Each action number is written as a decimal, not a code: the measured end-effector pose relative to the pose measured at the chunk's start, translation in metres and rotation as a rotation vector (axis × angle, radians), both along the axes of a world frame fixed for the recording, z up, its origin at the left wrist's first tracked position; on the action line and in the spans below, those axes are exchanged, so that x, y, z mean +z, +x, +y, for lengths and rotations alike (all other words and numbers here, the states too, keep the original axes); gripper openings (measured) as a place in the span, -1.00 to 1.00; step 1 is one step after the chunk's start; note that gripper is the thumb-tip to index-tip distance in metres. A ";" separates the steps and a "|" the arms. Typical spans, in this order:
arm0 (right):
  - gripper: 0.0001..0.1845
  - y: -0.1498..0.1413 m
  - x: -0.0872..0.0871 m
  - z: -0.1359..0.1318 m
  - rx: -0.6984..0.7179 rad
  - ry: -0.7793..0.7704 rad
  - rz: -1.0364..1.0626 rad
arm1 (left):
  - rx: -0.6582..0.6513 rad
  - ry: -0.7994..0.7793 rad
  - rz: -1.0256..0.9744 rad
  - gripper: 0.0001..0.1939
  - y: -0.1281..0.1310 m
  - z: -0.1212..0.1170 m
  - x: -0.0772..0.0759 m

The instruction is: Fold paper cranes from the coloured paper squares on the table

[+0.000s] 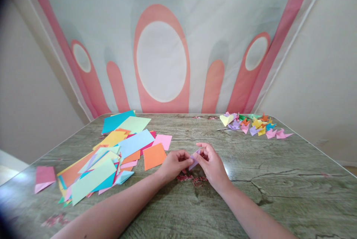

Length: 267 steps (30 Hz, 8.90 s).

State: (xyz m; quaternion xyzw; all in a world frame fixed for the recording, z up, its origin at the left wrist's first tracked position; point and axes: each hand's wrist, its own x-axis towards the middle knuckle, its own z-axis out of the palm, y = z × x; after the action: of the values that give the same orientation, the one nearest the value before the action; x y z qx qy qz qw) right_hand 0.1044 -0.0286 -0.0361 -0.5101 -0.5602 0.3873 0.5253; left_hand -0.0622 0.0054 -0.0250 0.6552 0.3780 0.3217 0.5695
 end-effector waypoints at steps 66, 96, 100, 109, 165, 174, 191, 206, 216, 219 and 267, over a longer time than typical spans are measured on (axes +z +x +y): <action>-0.61 0.002 0.008 -0.007 -0.047 -0.059 -0.120 | 0.048 -0.027 0.043 -0.73 0.004 -0.001 -0.005; -0.62 0.004 0.006 -0.003 0.060 -0.080 -0.155 | 0.033 -0.188 -0.012 -0.56 -0.003 0.006 -0.004; -0.64 0.003 0.008 -0.005 0.057 -0.070 -0.164 | 0.036 -0.180 -0.029 -0.55 -0.003 0.005 -0.004; -0.61 0.004 0.003 -0.002 0.054 -0.084 -0.150 | 0.054 -0.199 -0.045 -0.53 -0.001 0.005 -0.002; -0.71 -0.004 0.010 -0.011 0.143 -0.118 -0.202 | 0.211 0.060 0.001 -0.78 0.003 -0.001 0.002; -0.77 -0.003 0.008 -0.010 0.154 -0.109 -0.198 | 0.200 0.134 0.080 -0.79 0.002 -0.003 0.002; -0.75 -0.008 0.007 -0.009 0.078 -0.068 -0.253 | 0.227 0.284 0.206 -0.82 0.002 -0.003 -0.001; -0.70 -0.012 0.005 -0.010 0.034 -0.073 -0.319 | 0.240 0.310 0.239 -0.83 0.002 -0.004 0.001; -0.67 -0.012 0.009 -0.012 0.049 -0.043 -0.315 | 0.244 0.269 0.205 -0.80 0.001 -0.002 -0.003; -0.67 -0.012 0.009 -0.012 0.046 -0.036 -0.312 | 0.256 0.263 0.189 -0.80 0.001 -0.003 -0.004; -0.62 -0.006 0.006 -0.008 0.105 -0.104 -0.281 | 0.226 0.039 -0.095 -0.77 0.002 0.004 -0.001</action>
State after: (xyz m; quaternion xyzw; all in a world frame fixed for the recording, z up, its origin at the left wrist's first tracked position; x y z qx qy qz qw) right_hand 0.0983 -0.0364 -0.0305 -0.5559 -0.6333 0.3675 0.3934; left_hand -0.0606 0.0091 -0.0264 0.6032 0.4156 0.4219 0.5342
